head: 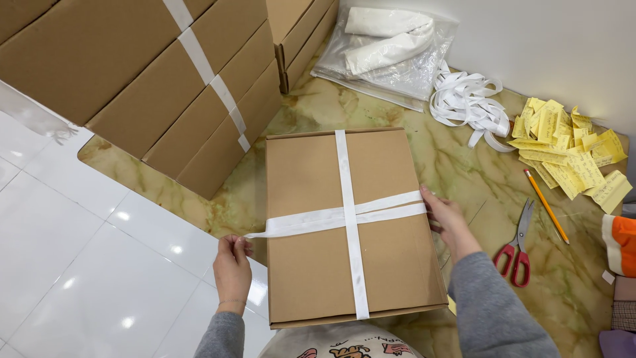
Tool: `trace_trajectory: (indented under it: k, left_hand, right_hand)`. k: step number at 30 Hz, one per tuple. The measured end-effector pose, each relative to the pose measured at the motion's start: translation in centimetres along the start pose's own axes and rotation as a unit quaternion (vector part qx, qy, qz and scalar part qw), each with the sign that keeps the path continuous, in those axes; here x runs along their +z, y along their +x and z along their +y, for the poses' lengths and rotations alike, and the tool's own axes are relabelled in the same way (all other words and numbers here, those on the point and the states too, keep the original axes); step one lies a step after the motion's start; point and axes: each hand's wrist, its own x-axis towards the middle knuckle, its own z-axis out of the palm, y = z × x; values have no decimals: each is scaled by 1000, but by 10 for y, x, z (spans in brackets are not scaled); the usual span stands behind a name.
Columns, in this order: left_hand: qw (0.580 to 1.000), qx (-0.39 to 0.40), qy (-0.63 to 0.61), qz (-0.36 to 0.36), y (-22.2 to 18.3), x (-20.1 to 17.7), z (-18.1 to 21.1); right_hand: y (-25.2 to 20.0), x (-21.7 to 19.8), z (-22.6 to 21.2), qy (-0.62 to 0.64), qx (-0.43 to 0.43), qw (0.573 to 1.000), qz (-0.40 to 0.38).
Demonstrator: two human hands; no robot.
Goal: The person ties a white ribbon around a cardboard box, forming a cross pattern and securing it with a bow. They then place a yellow sticky note on the box and write on it with a pencil.
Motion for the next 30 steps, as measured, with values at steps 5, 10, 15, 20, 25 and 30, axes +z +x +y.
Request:
trace_trajectory:
  k: [5,10,15,20,25,30]
  left_hand:
    - [999,34,-20,13,19,-5,26]
    - [988,136,-75,24,29,-4,107]
    - [914,392,-31,-95,16,20,213]
    - [867,466,-31,-174,-8,32,250]
    - [885,367,-156,-239,-5,40,197]
    - [870,356,-75,-333,-10,86,161]
  right_hand:
    - [28,-1,26,178,-105,978,12]
    - [-47,2,-12,279,-225,926,-115]
    - [-147,48,-72,112,-362,881,-285]
    - [-157,83,-82,14,-411,846,-339]
    - [-164,74,-102,2,-456,822,-341]
    - [-184,72,-107,-32,-494,804,-330]
